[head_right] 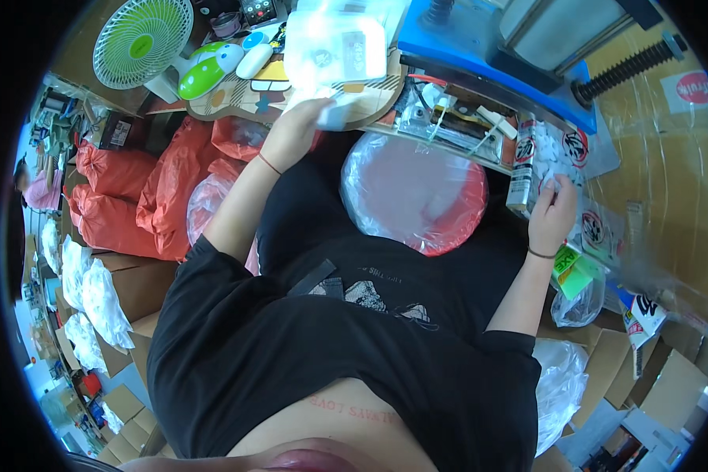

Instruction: Filling plastic pouches with items and sealing them using a manual heat-sealing machine.

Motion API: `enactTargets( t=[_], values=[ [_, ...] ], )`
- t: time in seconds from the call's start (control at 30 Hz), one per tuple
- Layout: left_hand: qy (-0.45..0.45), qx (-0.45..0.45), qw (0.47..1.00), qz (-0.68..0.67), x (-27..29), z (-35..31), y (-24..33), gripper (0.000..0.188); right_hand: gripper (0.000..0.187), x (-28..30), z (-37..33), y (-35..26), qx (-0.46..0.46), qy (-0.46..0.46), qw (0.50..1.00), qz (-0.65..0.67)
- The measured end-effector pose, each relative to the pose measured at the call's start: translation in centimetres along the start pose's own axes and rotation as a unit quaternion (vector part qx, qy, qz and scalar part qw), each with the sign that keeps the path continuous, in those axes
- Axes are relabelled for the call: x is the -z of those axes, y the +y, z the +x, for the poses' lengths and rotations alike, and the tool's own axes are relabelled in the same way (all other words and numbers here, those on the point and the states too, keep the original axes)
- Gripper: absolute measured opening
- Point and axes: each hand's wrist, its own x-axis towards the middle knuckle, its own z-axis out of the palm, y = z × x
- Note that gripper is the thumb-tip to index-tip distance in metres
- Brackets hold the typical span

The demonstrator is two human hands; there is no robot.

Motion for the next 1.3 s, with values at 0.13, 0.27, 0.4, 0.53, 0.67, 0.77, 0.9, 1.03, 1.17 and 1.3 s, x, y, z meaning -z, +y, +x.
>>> enactTargets(
  t=[0.13, 0.27, 0.4, 0.53, 0.67, 0.77, 0.9, 1.03, 1.17, 1.3],
  values=[
    [0.102, 0.179, 0.962, -0.179, 0.5, 0.8, 3.6, 0.015, 0.022, 0.2, 0.0, -2.7, 0.022, 0.003, 0.999, 0.035],
    [-0.064, 0.235, 0.858, -0.452, -1.1, 1.1, 9.0, 0.017, 0.016, 1.3, -0.7, -8.0, 0.175, -0.097, 0.961, 0.192],
    [-0.158, 0.226, 0.839, -0.469, -3.3, 1.2, 13.2, 0.019, 0.012, 2.7, 0.5, -12.6, 0.099, -0.131, 0.928, 0.335],
    [-0.192, 0.232, 0.807, -0.508, -4.4, 1.1, 15.2, 0.021, 0.015, 3.0, 2.5, -14.5, 0.065, -0.208, 0.895, 0.388],
    [-0.189, 0.238, 0.705, -0.641, -5.1, 1.2, 16.4, 0.024, 0.023, 3.2, 4.2, -13.4, 0.131, -0.334, 0.88, 0.312],
    [-0.231, 0.263, 0.631, -0.692, -5.7, 0.9, 17.3, 0.023, 0.026, 3.3, 4.5, -11.0, 0.12, -0.388, 0.867, 0.29],
    [-0.238, 0.301, 0.567, -0.729, -6.3, 0.8, 16.9, 0.024, 0.028, 3.3, 5.3, -5.6, 0.068, -0.341, 0.933, 0.092],
    [-0.193, 0.314, 0.622, -0.691, -7.8, 2.7, 14.7, 0.029, 0.029, 1.5, 4.3, -0.3, -0.032, -0.366, 0.9, -0.234],
    [-0.179, 0.327, 0.6, -0.708, -9.3, 6.0, 11.8, 0.031, 0.024, -1.4, 3.0, 2.1, -0.003, -0.264, 0.951, -0.163],
    [-0.181, 0.357, 0.584, -0.706, -10.2, 7.6, 11.1, 0.032, 0.018, -1.7, 2.4, 2.8, -0.019, -0.201, 0.976, -0.085]
  ],
)
